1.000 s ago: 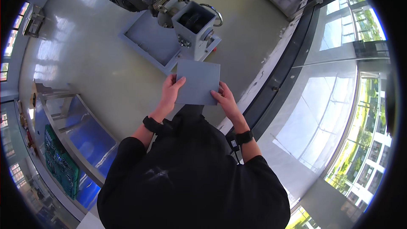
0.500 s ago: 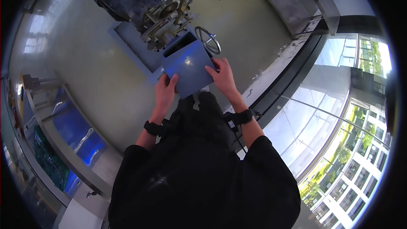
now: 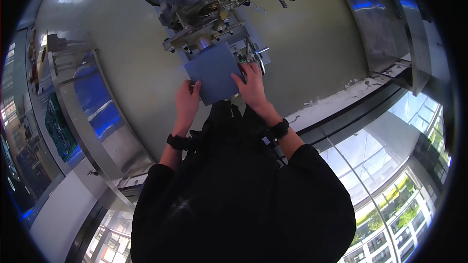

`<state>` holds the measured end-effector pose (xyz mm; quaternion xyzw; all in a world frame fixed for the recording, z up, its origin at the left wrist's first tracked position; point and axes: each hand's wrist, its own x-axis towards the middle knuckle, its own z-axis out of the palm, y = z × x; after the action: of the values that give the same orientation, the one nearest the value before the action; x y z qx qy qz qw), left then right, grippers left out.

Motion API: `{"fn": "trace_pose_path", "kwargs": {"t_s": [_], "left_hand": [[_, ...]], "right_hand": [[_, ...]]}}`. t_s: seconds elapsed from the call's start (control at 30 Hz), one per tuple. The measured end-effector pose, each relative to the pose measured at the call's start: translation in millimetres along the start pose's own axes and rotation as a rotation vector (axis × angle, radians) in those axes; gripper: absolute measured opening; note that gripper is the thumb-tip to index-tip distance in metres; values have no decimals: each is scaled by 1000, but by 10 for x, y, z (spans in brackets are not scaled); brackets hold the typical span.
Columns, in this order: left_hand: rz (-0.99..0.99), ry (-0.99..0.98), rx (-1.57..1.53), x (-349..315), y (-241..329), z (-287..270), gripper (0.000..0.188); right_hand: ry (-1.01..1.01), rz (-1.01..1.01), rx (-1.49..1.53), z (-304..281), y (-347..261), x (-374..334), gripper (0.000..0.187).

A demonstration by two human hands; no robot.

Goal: The person uses a ratchet to loosen and remove a component from an engine assembly, places the part on a metal table, and then handles a square engine cover while another person assists.

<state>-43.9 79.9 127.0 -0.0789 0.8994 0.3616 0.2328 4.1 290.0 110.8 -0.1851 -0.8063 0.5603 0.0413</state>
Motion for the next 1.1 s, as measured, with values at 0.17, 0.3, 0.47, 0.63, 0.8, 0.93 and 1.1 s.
{"fn": "trace_pose_path", "kwargs": {"t_s": [0.17, 0.3, 0.47, 0.63, 0.8, 0.93, 1.1], "left_hand": [[-31, 79, 77, -8, 81, 99, 34], [-14, 152, -9, 14, 42, 195, 32], [-119, 57, -222, 47, 35, 176, 30], [-167, 1, -297, 118, -50, 145, 31], [-234, -191, -685, -320, -310, -59, 46], [-98, -329, -661, -614, -1395, -418, 49], [-178, -121, -453, -866, -2724, -768, 40]], "right_hand": [[-67, -31, -10, -44, 187, 112, 36], [-125, 17, 68, -91, 312, 172, 35], [-219, 147, 222, -75, 399, 228, 36], [-225, 139, 207, -47, 413, 268, 39], [-205, 161, -23, -24, 245, 150, 44], [10, -348, -646, 184, -265, 2, 56], [-163, -520, -888, 767, -433, -331, 63]]}}
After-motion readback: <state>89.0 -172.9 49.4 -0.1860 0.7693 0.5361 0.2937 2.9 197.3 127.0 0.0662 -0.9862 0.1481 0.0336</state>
